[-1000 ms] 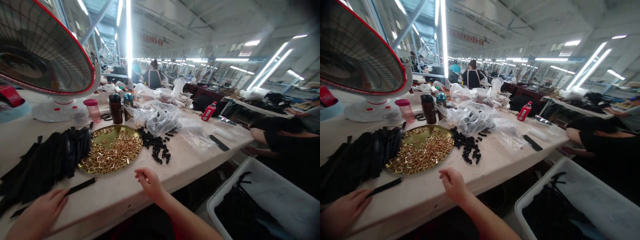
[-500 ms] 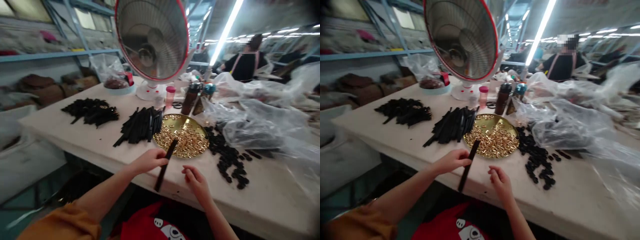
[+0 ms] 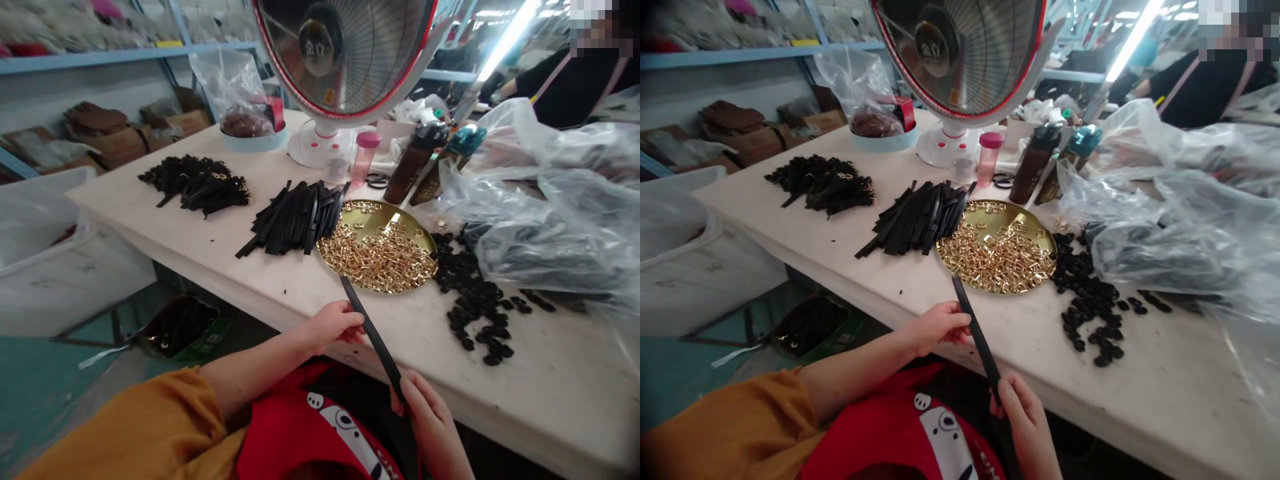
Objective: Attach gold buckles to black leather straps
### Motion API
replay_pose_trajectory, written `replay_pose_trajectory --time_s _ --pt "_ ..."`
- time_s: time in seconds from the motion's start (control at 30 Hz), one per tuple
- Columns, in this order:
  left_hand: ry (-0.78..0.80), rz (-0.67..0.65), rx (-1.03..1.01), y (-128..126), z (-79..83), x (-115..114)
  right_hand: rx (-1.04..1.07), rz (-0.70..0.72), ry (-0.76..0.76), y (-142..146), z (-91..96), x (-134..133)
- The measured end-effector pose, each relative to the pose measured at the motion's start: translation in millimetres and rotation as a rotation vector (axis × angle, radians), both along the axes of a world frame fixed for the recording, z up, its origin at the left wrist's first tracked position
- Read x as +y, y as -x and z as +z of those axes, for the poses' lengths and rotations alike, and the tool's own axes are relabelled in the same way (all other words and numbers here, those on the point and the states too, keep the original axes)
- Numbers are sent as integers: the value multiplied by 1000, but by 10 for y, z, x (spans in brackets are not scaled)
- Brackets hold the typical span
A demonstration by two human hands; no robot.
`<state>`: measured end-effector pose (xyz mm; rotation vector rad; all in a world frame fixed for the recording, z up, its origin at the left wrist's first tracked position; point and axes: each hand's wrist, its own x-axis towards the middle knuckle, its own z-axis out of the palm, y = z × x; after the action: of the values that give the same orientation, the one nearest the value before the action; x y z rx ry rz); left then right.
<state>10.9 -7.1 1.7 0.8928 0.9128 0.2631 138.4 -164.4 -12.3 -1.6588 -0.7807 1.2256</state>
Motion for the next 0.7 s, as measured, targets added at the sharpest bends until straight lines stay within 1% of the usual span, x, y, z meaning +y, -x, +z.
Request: replay_pose_trajectory --time_s 0.1,0.2,0.27,0.33,0.37,0.43,0.5,0.57,0.63,0.7 --pt "76 32 -16 -4 -43 -92 -6 -123 11 -41 37 -56" --pt "101 46 -55 24 -90 -176 2 -189 38 -72 70 -89" --pt "55 56 -99 59 -90 -214 52 -237 54 -87 56 -92" --pt "-29 26 -171 105 -50 -234 146 -333 20 -108 15 -79" --pt "-67 -23 -217 130 -16 -237 208 -384 -17 -123 -9 -69" --pt "-110 -185 -296 178 65 -239 317 -470 -91 -163 -46 -52" --pt "-80 -332 -328 208 136 -243 340 -508 -112 -205 -57 -45" --pt "21 -388 -308 207 175 -261 253 -517 -85 -235 -46 -42" --pt "111 -393 -246 170 179 -295 148 -508 -60 -240 -28 -27" --pt "125 -460 -203 105 158 -338 85 -476 -51 -223 -14 10"
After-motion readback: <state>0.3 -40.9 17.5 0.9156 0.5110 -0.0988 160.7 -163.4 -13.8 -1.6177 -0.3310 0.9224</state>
